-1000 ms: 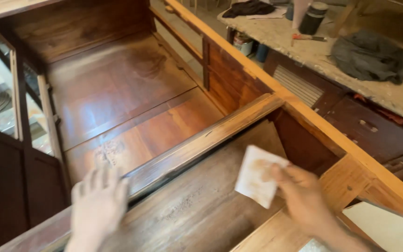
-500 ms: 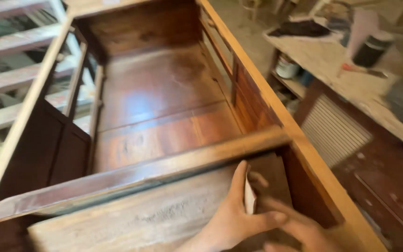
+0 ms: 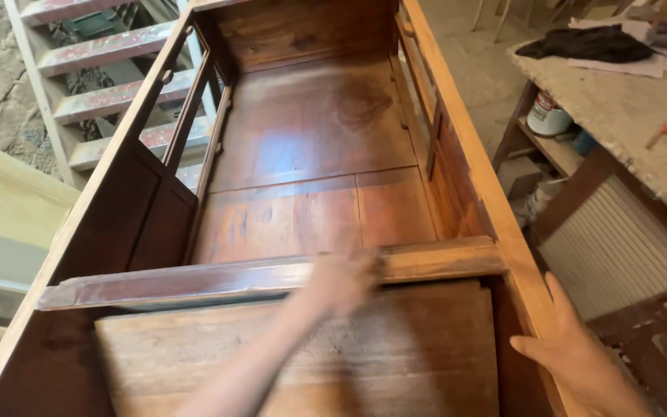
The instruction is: Sanding and wiping down the wooden frame of a cabinet in a workshop
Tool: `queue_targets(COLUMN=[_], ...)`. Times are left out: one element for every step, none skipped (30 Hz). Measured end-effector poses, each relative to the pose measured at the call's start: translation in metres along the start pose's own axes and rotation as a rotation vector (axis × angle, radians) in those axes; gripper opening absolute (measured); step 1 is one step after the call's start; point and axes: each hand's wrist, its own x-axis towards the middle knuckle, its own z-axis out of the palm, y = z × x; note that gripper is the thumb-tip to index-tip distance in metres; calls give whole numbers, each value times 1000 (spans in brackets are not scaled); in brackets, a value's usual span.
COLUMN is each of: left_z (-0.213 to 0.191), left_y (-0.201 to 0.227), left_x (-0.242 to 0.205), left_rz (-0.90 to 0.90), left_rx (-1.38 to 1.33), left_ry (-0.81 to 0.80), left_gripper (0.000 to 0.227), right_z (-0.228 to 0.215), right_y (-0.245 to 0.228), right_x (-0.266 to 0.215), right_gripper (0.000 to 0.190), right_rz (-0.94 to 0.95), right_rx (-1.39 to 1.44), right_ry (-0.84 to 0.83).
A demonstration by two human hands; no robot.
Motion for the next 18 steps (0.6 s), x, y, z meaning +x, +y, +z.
queue_targets(left_z=[-32,-63,-93,-94,-94,-95,-56,-26,-3,-30,-58,-91,-53,-11,30,3,-35,-88], left_y=[26,52,78,78,80,80,47,11,-21,-32,-44,-63,-62,-58,-55,-14,27,66], left_x=[19,37,55,54,53,58,30,2,-29,-54,-76,-90,-68,-48,-29,0,29,61], left_rz=[-7,-120,-232,-243,-188,-135,-146,-97,-48,-47,-301,-543,-532,-215,101,90,-42,-173], left_rx=[-2,-184,-367,-371,-348,-325,-329,-278,-226,-233,-288,-317,-305,-260,-206,-216,-326,-425], left_ry=[5,-22,-49,-54,-4,49,48,84,119,107,-216,-531,-531,-239,54,49,-46,-140], left_gripper=[48,55,64,64,64,64,64,64,72,72,63,57,57,46,42,42,52,67], right_z=[0,1,2,4,6,3,2,1,-1,0,0,-2,-3,-5,-5,-4,-2,2], right_y=[-3,-5,-7,-19,-30,-43,-31,-22,-12,-11,-9,-11,-21,-32,-42,-22,-3,13], right_x=[4,7,11,0,-10,-16,-10,1,12,14,17,23,14,4,-8,2,12,24], right_gripper=[114,107,101,101,92,83,83,93,104,104,104,103,103,101,99,99,94,91], right_rz=[-6,-39,-73,-73,15,99,96,119,142,153,125,93,98,128,158,159,-56,-273], right_rx=[-7,-5,-2,-8,-67,-124,-132,-212,-292,-293,-319,-329,-315,-325,-334,-345,-217,-69], right_ry=[-1,25,50,39,50,68,60,50,43,34,6,-7,0,-19,-38,-49,-41,-19])
